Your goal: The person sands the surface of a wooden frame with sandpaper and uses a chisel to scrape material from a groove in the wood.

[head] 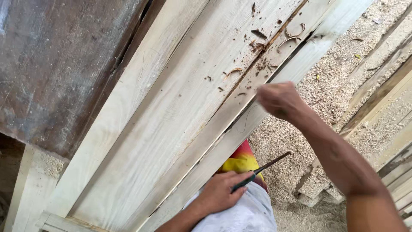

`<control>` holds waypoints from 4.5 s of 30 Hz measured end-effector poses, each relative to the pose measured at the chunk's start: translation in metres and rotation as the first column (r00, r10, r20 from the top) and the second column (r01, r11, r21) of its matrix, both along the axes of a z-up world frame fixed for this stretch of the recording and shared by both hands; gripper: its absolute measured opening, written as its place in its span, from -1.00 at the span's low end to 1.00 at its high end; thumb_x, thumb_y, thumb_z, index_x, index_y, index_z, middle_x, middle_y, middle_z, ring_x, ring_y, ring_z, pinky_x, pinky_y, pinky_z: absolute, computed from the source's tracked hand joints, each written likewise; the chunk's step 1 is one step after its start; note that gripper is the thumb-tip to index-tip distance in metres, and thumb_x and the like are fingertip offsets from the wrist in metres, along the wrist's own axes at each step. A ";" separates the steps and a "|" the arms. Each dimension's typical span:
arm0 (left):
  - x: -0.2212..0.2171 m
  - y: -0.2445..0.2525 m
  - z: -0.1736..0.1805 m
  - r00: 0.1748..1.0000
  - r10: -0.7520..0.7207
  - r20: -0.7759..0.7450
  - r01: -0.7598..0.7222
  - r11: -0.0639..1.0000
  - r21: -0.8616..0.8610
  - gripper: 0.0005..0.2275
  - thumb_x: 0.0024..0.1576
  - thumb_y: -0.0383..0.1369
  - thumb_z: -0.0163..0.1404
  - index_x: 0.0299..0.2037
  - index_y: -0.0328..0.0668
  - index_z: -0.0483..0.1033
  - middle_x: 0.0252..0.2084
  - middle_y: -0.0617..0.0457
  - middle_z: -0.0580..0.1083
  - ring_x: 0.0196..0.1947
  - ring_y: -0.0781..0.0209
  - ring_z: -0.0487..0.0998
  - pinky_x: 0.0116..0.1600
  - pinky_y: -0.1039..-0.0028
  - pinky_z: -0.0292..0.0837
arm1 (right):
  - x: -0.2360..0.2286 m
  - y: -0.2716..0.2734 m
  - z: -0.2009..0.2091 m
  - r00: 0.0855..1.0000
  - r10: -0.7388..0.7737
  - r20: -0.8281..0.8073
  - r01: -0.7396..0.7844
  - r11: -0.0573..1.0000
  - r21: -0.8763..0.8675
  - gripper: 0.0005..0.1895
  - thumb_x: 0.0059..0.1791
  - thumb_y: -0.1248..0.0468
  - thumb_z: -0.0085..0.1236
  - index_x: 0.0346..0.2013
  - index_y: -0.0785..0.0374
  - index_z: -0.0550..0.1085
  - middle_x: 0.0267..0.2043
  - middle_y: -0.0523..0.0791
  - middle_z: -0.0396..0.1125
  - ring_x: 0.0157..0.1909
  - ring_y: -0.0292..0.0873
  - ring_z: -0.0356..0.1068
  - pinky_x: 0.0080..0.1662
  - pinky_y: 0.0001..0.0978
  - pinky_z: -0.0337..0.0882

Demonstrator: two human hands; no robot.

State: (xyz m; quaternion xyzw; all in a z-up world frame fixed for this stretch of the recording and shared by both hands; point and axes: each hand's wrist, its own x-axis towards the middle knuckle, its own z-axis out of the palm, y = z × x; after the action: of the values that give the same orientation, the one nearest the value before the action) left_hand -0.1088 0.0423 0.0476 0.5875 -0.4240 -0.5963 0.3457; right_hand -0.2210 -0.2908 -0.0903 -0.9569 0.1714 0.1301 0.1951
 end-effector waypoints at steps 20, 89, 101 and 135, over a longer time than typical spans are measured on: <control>0.000 0.035 -0.046 0.988 -0.147 -0.044 0.154 0.947 0.282 -0.65 0.09 -0.20 0.10 0.06 -0.08 0.54 -0.14 -0.18 0.56 -0.07 -0.21 0.56 0.02 0.07 0.43 | 0.127 0.179 -0.007 0.879 0.475 0.037 -0.476 0.879 0.015 -0.13 -0.05 -0.42 -0.28 0.48 -0.36 -0.21 0.62 -0.22 -0.45 0.59 -0.02 -0.49 0.44 0.06 -0.48; 0.007 -0.276 -0.036 0.824 0.484 0.295 -0.537 0.834 0.130 -0.62 0.10 -0.15 0.20 0.04 -0.18 0.54 -0.31 -0.14 0.60 -0.34 0.06 0.65 -0.26 0.33 0.51 | -0.048 -0.201 0.042 0.934 -0.349 0.077 0.345 0.937 0.062 0.19 -0.05 -0.24 0.23 0.57 0.28 -0.18 0.63 0.18 -0.33 0.63 0.24 -0.37 0.44 0.28 -0.20; -0.007 -0.237 0.002 0.630 0.722 0.285 -0.773 0.617 0.147 -0.66 0.15 -0.17 0.15 0.00 -0.22 0.54 -0.39 -0.04 0.58 -0.43 0.17 0.61 -0.30 0.39 0.47 | 0.024 -0.284 0.037 0.919 0.376 0.118 -0.371 0.926 -0.065 -0.82 -0.01 0.11 0.32 -0.19 0.09 0.63 -0.02 -0.13 0.49 0.21 -0.06 0.34 0.28 -0.13 0.36; -0.090 -0.323 0.012 0.430 0.632 0.645 -0.903 0.308 0.300 -0.67 0.31 -0.10 -0.03 0.12 -0.11 0.40 -0.28 0.04 0.58 -0.32 0.13 0.63 -0.23 0.22 0.51 | 0.082 -0.325 0.025 0.554 0.830 0.068 -0.829 0.543 0.134 -0.81 0.07 0.31 0.04 -0.12 0.40 0.49 -0.19 0.04 0.37 -0.19 -0.02 0.42 -0.30 -0.22 0.54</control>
State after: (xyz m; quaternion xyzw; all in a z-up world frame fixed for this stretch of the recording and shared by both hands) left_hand -0.1990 -0.2811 0.0595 0.9039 0.0778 -0.3101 0.2843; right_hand -0.1393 -0.6161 -0.0656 -0.9064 -0.3107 0.2210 0.1818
